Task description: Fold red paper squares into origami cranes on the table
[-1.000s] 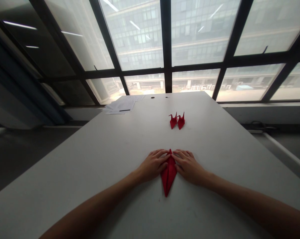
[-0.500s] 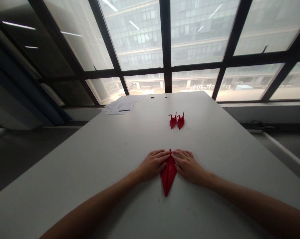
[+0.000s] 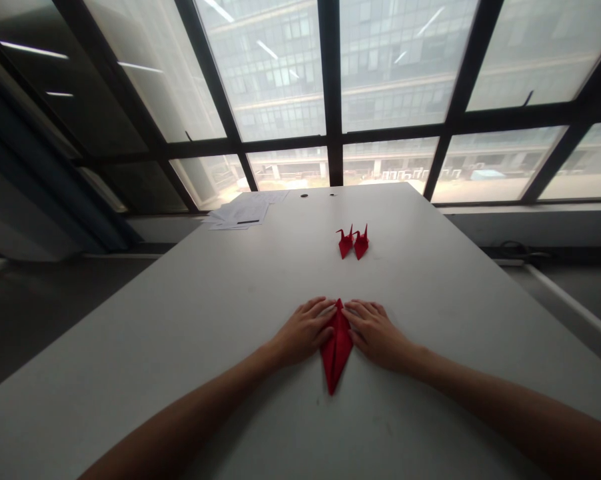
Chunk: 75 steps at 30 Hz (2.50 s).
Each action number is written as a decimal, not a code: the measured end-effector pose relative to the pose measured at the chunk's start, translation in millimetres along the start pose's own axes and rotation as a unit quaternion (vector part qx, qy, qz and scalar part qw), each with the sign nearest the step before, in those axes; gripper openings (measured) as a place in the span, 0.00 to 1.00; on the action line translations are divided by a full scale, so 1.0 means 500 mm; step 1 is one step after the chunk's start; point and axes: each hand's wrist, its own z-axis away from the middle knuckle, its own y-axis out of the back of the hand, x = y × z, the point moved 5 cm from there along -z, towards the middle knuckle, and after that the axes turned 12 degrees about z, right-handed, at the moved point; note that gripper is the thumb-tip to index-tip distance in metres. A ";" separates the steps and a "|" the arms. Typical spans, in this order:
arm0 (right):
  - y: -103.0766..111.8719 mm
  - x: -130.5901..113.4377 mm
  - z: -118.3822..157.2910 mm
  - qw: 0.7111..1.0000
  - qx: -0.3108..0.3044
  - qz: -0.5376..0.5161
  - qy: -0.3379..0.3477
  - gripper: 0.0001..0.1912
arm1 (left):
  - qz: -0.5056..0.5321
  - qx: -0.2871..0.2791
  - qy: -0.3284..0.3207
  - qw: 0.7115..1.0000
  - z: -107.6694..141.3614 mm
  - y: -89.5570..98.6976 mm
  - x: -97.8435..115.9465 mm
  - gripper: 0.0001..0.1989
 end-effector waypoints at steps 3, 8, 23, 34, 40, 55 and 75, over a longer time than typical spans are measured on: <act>0.000 0.000 -0.001 1.000 0.000 0.001 0.000 0.24 | -0.005 -0.002 -0.005 1.000 0.000 0.000 0.000 0.25; 0.001 -0.001 0.000 1.000 -0.003 0.001 0.001 0.24 | -0.003 0.000 -0.014 1.000 -0.001 0.004 0.004 0.24; 0.005 -0.002 0.000 1.000 -0.006 0.005 0.003 0.24 | -0.003 -0.018 -0.007 1.000 -0.001 0.001 0.002 0.25; 0.005 -0.002 -0.001 1.000 -0.001 0.002 0.005 0.24 | 0.003 -0.020 -0.011 1.000 -0.008 0.016 0.018 0.24; 0.003 -0.001 0.000 1.000 -0.006 0.009 0.010 0.23 | 0.004 -0.022 -0.019 1.000 -0.012 0.030 0.029 0.24; 0.005 -0.002 0.000 1.000 -0.012 0.017 0.022 0.23 | 0.017 -0.039 -0.003 0.999 -0.006 0.016 0.003 0.29; 0.007 -0.004 0.000 0.999 -0.015 0.021 0.020 0.23 | 0.016 -0.025 -0.041 0.999 -0.002 0.041 0.017 0.18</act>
